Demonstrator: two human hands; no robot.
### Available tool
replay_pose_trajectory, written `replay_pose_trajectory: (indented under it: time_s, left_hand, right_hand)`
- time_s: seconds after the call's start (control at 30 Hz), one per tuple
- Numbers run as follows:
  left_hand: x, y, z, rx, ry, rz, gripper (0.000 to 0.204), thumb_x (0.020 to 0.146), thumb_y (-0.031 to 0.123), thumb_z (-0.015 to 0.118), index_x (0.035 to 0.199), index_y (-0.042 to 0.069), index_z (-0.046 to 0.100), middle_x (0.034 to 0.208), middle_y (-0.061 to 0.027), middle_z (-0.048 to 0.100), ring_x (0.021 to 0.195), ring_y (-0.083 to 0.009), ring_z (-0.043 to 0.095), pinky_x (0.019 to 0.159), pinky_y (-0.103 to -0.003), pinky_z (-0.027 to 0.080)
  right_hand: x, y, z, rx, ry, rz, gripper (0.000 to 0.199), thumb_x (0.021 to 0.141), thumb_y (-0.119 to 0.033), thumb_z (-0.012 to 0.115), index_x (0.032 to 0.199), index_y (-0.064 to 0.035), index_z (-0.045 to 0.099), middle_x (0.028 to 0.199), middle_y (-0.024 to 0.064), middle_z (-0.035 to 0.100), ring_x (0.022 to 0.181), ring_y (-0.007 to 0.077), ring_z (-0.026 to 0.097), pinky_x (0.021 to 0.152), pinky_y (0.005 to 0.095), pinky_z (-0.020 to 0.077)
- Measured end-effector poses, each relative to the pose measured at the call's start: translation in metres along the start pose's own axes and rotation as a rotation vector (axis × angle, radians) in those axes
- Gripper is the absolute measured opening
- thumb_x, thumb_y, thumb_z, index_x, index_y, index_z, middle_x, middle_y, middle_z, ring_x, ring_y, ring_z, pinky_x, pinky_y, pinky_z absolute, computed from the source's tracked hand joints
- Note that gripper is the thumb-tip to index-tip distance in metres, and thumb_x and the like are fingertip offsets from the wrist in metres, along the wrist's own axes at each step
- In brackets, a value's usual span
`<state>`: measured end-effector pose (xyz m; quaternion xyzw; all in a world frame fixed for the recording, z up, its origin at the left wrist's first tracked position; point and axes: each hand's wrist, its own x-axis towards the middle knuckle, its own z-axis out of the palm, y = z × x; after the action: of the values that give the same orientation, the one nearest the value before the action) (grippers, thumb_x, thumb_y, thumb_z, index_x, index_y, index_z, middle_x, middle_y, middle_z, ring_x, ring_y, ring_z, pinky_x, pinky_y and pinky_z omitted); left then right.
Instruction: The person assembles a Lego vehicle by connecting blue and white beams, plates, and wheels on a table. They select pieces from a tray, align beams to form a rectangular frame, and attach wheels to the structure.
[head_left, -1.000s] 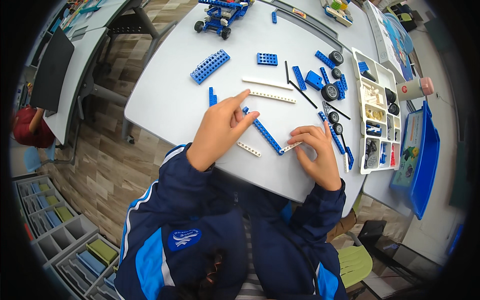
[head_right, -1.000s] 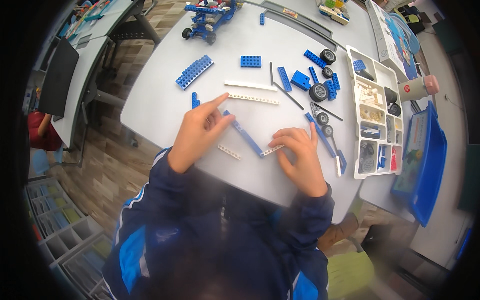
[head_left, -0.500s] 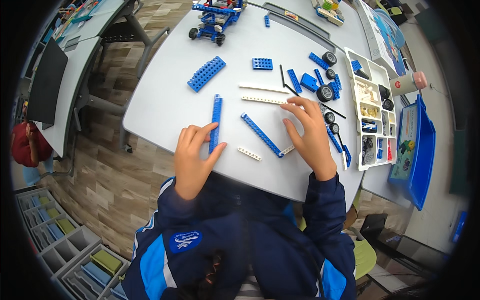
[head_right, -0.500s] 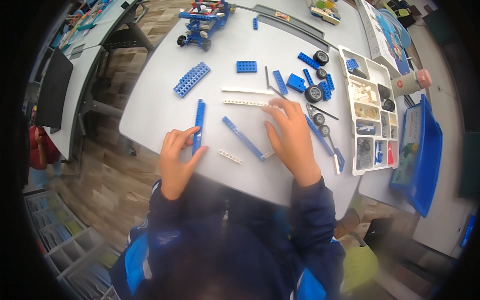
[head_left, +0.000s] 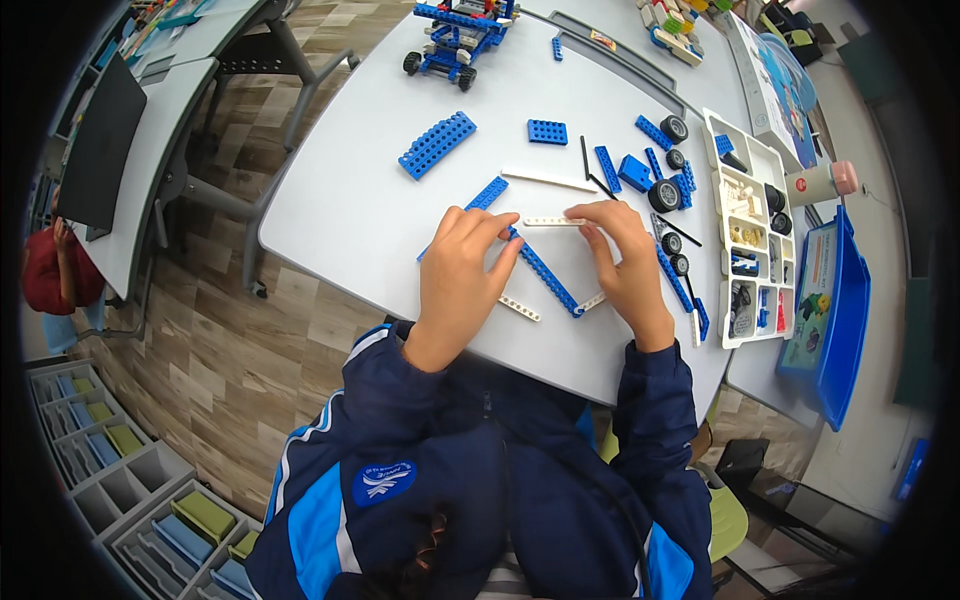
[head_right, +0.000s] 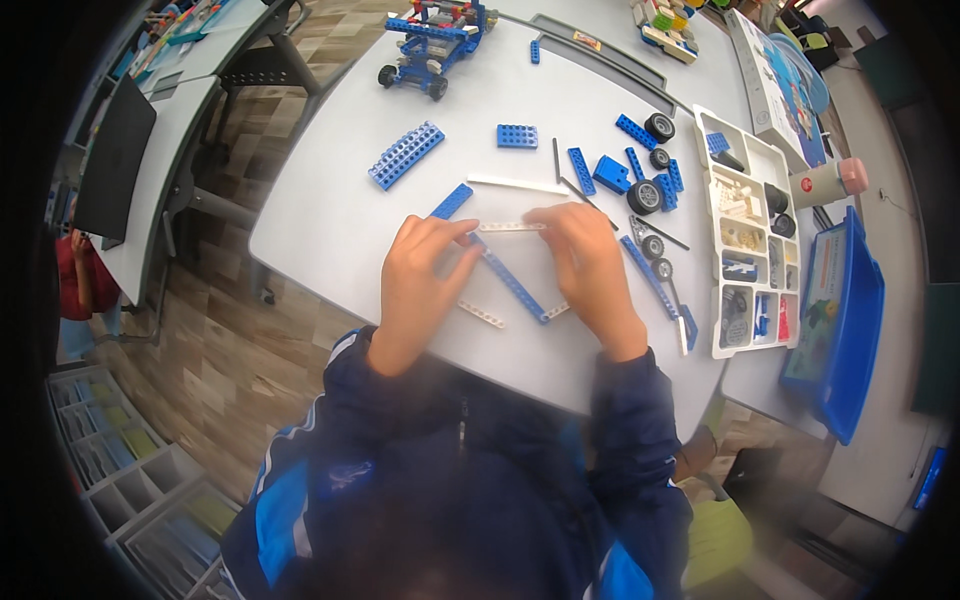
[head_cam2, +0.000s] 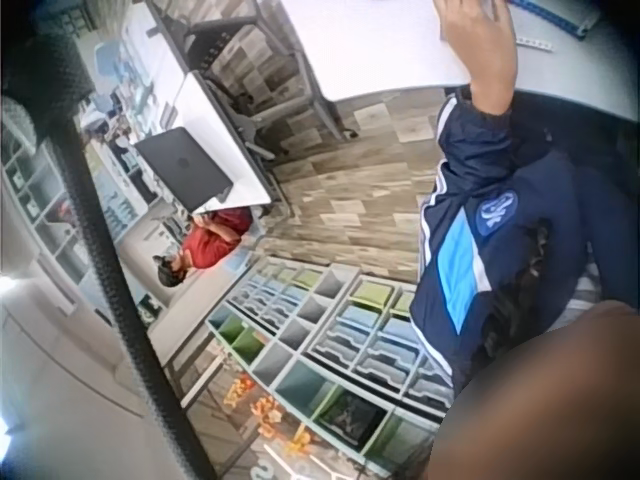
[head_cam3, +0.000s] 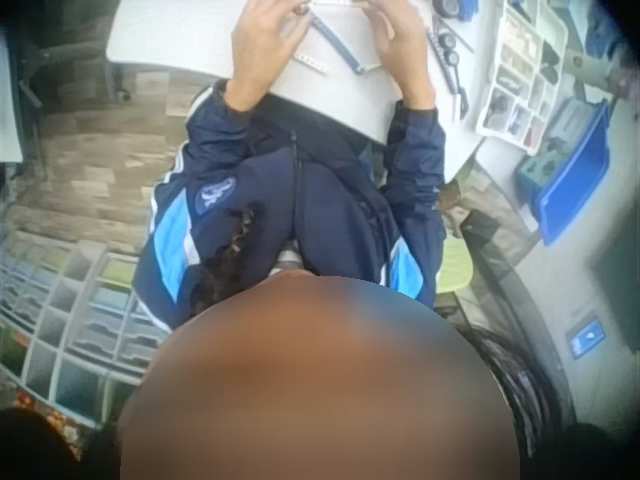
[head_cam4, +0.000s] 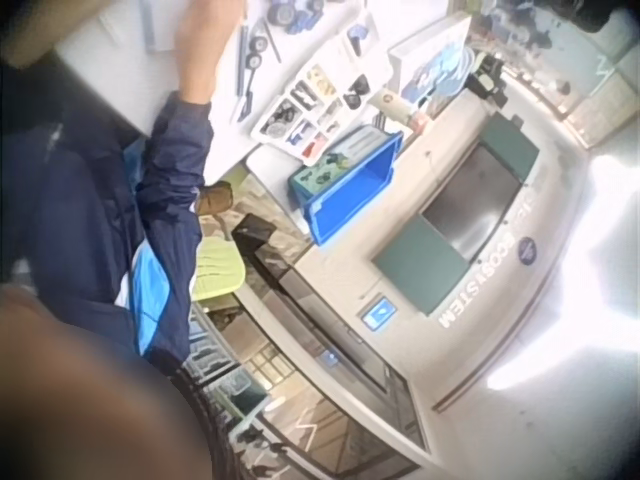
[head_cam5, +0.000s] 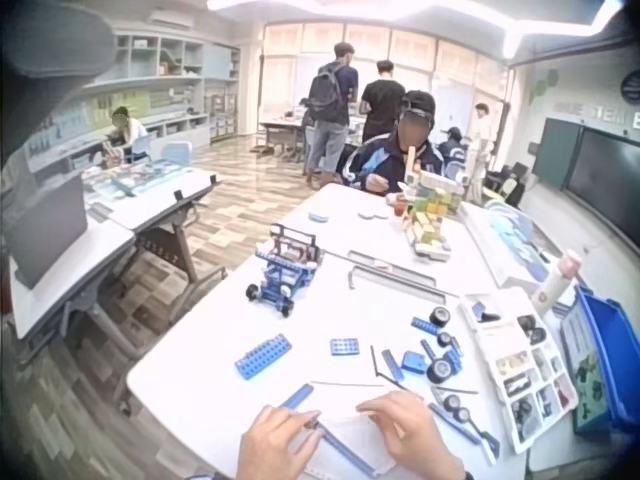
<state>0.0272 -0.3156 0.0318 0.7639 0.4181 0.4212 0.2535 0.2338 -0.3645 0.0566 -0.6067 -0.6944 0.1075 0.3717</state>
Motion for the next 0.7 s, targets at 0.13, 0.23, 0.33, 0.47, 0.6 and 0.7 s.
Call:
replay_pose_trajectory:
  time_s: [0.13,0.23,0.33,0.47,0.6,0.7]
  left_hand:
    - [-0.001,-0.002,0.008,0.025,0.018,-0.003,0.024,0.080,0.003,0.080,0.104,0.007,0.077,0.089,-0.0049,0.071,0.083,-0.0249,0.060,0.073,-0.036,0.051]
    - [-0.002,-0.003,0.010,0.031,0.008,-0.005,0.022,0.081,0.003,0.080,0.102,0.007,0.077,0.089,-0.0053,0.071,0.083,-0.0248,0.061,0.073,-0.036,0.052]
    - [-0.002,-0.003,0.011,0.023,0.004,-0.003,0.020,0.081,0.004,0.080,0.101,0.007,0.078,0.089,-0.0056,0.071,0.083,-0.0247,0.061,0.073,-0.036,0.052]
    - [-0.002,-0.003,0.012,0.001,0.015,-0.006,0.018,0.081,0.004,0.080,0.099,0.006,0.078,0.088,-0.0058,0.071,0.083,-0.0250,0.061,0.073,-0.036,0.052]
    - [-0.003,-0.004,0.012,0.004,0.009,0.008,0.017,0.081,0.004,0.080,0.098,0.005,0.077,0.088,-0.0059,0.071,0.084,-0.0251,0.061,0.073,-0.036,0.051]
    - [-0.002,-0.005,0.012,0.010,-0.005,0.018,0.016,0.083,0.004,0.078,0.099,0.003,0.076,0.087,-0.0059,0.070,0.086,-0.0249,0.062,0.072,-0.036,0.051]
  right_hand:
    - [0.003,0.001,0.006,-0.063,-0.032,-0.065,0.024,0.091,0.008,0.062,0.107,-0.0050,0.073,0.099,0.0087,0.069,0.096,0.0280,0.063,0.100,0.0369,0.0440]
    - [0.003,0.005,0.009,-0.106,-0.022,-0.108,0.024,0.091,0.007,0.061,0.107,-0.0062,0.073,0.097,0.0082,0.068,0.096,0.0279,0.063,0.104,0.0422,0.0423]
    - [0.002,0.007,0.011,-0.120,-0.004,-0.101,0.025,0.090,0.007,0.060,0.106,-0.0069,0.073,0.097,0.0078,0.068,0.096,0.0278,0.063,0.107,0.0456,0.0408]
    - [0.001,0.008,0.013,-0.122,-0.013,-0.081,0.026,0.090,0.007,0.060,0.106,-0.0072,0.073,0.097,0.0074,0.068,0.096,0.0274,0.063,0.109,0.0458,0.0400]
    - [0.002,0.008,0.014,-0.134,-0.009,-0.080,0.026,0.088,0.008,0.060,0.105,-0.0074,0.073,0.097,0.0067,0.068,0.096,0.0261,0.063,0.105,0.0444,0.0406]
    - [0.002,0.008,0.015,-0.132,0.001,-0.078,0.028,0.086,0.009,0.059,0.104,-0.0078,0.074,0.098,0.0060,0.067,0.097,0.0248,0.062,0.102,0.0416,0.0394]
